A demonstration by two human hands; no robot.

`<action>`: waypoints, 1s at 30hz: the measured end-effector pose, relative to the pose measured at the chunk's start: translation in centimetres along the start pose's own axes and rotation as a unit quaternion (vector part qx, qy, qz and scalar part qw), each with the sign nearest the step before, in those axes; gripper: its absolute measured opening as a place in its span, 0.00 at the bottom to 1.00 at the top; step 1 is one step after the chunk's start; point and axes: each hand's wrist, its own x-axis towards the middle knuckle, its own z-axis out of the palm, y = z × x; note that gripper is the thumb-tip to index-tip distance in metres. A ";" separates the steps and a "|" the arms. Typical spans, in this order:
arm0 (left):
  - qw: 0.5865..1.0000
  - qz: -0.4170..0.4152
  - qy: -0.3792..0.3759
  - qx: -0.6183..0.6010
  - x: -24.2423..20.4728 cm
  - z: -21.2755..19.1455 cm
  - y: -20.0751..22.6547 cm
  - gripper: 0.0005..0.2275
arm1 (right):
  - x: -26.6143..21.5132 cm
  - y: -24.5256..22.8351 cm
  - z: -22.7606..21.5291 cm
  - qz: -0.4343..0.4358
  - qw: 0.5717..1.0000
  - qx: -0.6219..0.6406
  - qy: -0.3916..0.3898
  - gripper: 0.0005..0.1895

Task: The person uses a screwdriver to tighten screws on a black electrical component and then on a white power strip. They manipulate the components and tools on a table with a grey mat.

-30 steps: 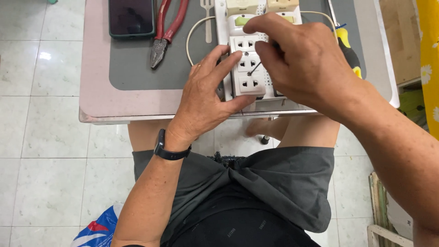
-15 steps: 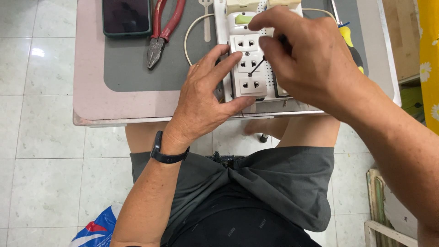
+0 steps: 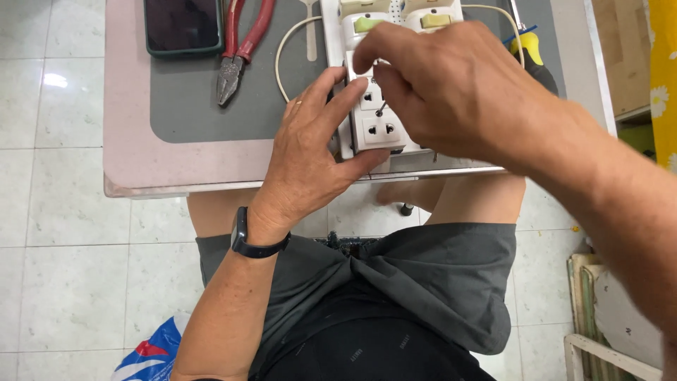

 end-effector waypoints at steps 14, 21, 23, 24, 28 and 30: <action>1.000 -0.018 -0.013 -0.014 0.2 -0.3 0.1 0.30 | 0.9 0.9 -0.4 -0.034 0.989 -0.018 -0.139 0.11; 0.992 0.025 0.089 -0.082 1.8 0.0 2.0 0.08 | -0.1 -4.3 4.8 0.089 0.948 0.228 0.204 0.23; 0.992 0.061 0.103 -0.050 2.2 0.3 2.5 0.15 | -0.1 -5.5 5.2 0.108 0.929 0.252 0.248 0.22; 0.989 0.093 0.113 -0.029 2.3 0.4 2.6 0.09 | 0.0 -5.9 5.1 0.131 0.918 0.253 0.275 0.19; 0.985 0.073 0.084 0.131 1.1 3.0 -1.9 0.12 | 0.7 -8.4 3.6 0.270 0.837 0.301 0.367 0.15; 0.982 0.076 0.119 0.126 1.0 3.3 -0.9 0.07 | 1.6 -8.3 3.3 0.315 0.792 0.352 0.388 0.13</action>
